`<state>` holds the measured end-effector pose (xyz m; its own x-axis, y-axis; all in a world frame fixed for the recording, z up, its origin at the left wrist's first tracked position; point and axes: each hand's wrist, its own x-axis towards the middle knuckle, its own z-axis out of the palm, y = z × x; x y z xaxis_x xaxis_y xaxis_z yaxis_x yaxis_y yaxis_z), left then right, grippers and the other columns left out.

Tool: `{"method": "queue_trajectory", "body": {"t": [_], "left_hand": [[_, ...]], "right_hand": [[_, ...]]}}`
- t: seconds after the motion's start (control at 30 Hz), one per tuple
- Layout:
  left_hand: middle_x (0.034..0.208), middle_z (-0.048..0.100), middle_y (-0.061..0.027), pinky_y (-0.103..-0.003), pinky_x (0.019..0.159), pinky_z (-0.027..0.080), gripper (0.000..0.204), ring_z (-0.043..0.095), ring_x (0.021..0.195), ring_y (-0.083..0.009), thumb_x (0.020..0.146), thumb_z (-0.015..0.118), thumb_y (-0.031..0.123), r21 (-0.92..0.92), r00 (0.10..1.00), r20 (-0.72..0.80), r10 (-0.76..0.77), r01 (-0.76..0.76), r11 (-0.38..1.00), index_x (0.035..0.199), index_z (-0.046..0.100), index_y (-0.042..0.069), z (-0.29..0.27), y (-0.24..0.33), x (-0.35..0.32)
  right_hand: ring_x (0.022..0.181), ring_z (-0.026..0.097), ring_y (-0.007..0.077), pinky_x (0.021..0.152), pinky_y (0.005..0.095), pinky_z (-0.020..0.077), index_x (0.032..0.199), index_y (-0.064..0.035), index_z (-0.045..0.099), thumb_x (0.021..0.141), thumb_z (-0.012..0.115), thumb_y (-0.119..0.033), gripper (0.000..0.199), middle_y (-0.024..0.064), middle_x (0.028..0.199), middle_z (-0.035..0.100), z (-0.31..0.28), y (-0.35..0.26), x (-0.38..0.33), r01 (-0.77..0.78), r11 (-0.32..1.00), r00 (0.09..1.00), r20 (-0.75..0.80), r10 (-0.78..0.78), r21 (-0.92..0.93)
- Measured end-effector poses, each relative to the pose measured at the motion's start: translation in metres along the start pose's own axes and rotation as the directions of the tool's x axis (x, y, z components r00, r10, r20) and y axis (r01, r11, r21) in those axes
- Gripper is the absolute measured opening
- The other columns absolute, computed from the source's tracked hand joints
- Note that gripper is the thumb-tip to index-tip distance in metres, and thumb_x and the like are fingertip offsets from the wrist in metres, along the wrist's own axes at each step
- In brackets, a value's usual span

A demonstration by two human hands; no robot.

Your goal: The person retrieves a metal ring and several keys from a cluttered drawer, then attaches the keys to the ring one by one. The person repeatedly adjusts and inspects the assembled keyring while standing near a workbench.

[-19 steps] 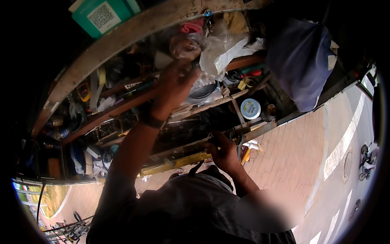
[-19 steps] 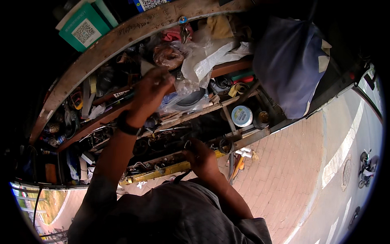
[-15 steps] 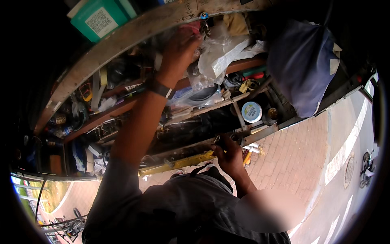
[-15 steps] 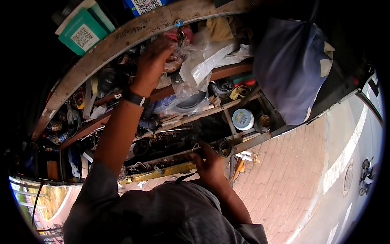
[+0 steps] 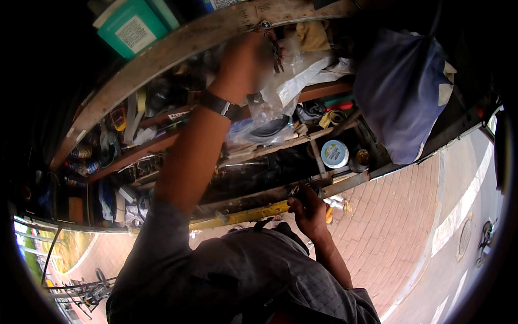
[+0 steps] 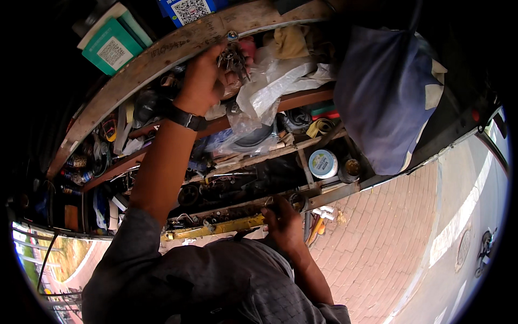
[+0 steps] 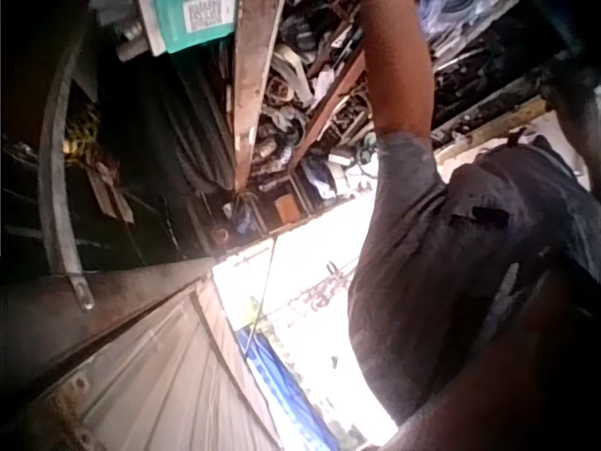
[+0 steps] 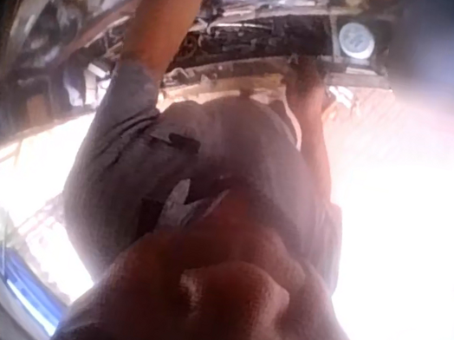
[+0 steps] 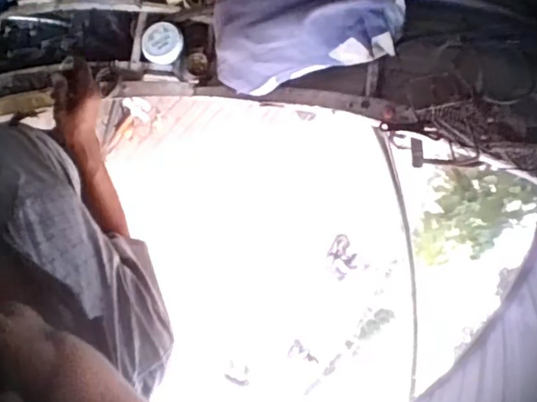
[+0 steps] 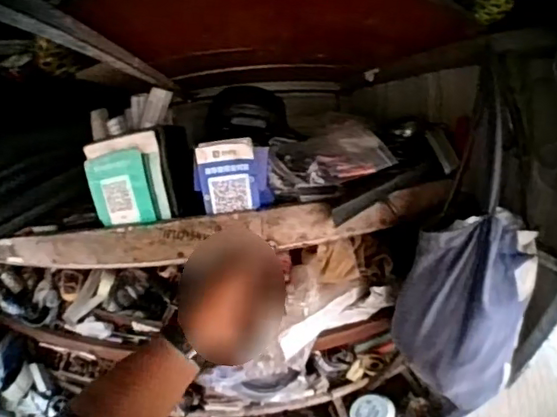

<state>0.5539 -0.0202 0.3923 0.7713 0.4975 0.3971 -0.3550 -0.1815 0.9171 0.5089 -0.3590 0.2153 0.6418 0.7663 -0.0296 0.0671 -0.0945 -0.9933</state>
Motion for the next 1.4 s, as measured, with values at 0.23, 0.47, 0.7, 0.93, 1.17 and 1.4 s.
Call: {"method": "queue_trajectory", "body": {"t": [0.23, 0.47, 0.7, 0.93, 1.17, 1.4], "left_hand": [[0.103, 0.071, -0.0164, -0.038, 0.075, 0.063, 0.029, 0.073, 0.091, -0.0296, 0.107, 0.050, 0.026, -0.518, 0.964, 0.014, -0.265, 0.234, 0.823, 0.111, 0.061, 0.000, -0.002, 0.039, 0.004], [0.108, 0.072, -0.0160, -0.041, 0.085, 0.060, 0.027, 0.072, 0.105, -0.0297, 0.104, 0.057, 0.023, -0.486, 0.946, -0.052, -0.320, 0.256, 0.836, 0.120, 0.063, 0.001, -0.015, 0.024, -0.119], [0.108, 0.072, -0.0136, -0.037, 0.085, 0.058, 0.032, 0.071, 0.099, -0.0241, 0.103, 0.058, 0.021, -0.078, 0.776, -0.454, -0.437, 0.454, 0.887, 0.124, 0.065, -0.003, -0.044, -0.008, -0.352], [0.113, 0.072, -0.0140, -0.032, 0.088, 0.055, 0.034, 0.070, 0.099, -0.0202, 0.104, 0.056, 0.017, -0.396, 0.513, -0.658, -0.551, 0.387, 0.833, 0.124, 0.066, -0.008, -0.054, 0.046, -0.499], [0.119, 0.070, -0.0183, -0.037, 0.098, 0.052, 0.036, 0.066, 0.108, -0.0245, 0.104, 0.051, 0.016, -0.661, 0.298, -0.695, -0.654, 0.090, 0.745, 0.127, 0.062, -0.010, -0.068, 0.109, -0.661], [0.118, 0.066, -0.0171, -0.040, 0.098, 0.050, 0.036, 0.064, 0.104, -0.0260, 0.106, 0.047, 0.021, -0.665, 0.277, -0.747, -0.605, -0.317, 0.676, 0.124, 0.059, -0.008, -0.073, 0.162, -0.826]], "right_hand": [[0.073, 0.073, 0.0232, 0.065, 0.0337, 0.0557, 0.128, 0.0021, 0.060, 0.095, 0.071, -0.012, 0.037, 0.0156, 0.085, 0.073, 0.007, 0.008, 0.008, 0.195, 0.968, 0.980, 0.074, -0.185, -0.159], [0.072, 0.072, 0.0185, 0.064, 0.0319, 0.0550, 0.128, 0.0055, 0.058, 0.097, 0.067, -0.009, 0.035, 0.0130, 0.083, 0.072, 0.022, -0.005, 0.014, 0.156, 0.988, 0.965, 0.215, -0.153, 0.005], [0.073, 0.063, 0.0154, 0.071, 0.0315, 0.0537, 0.135, 0.0061, 0.058, 0.104, 0.058, -0.012, 0.036, 0.0096, 0.086, 0.067, 0.085, -0.021, 0.021, -0.298, 0.896, 0.766, 0.642, 0.019, 0.329], [0.069, 0.063, 0.0221, 0.074, 0.0402, 0.0547, 0.139, 0.0086, 0.054, 0.106, 0.053, -0.029, 0.050, 0.0164, 0.088, 0.066, 0.179, -0.032, -0.027, -0.609, 0.766, 0.407, 0.910, 0.077, 0.207], [0.069, 0.063, 0.0171, 0.071, 0.0313, 0.0529, 0.134, 0.0044, 0.061, 0.109, 0.049, -0.028, 0.042, 0.0116, 0.084, 0.068, 0.297, -0.051, -0.144, -0.584, 0.811, 0.177, 0.970, 0.165, -0.032], [0.074, 0.066, 0.0135, 0.071, 0.0259, 0.0536, 0.124, 0.0033, 0.065, 0.109, 0.052, -0.020, 0.031, 0.0094, 0.090, 0.072, 0.408, -0.048, -0.288, -0.431, 0.882, 0.026, 0.974, 0.225, -0.192]]}}
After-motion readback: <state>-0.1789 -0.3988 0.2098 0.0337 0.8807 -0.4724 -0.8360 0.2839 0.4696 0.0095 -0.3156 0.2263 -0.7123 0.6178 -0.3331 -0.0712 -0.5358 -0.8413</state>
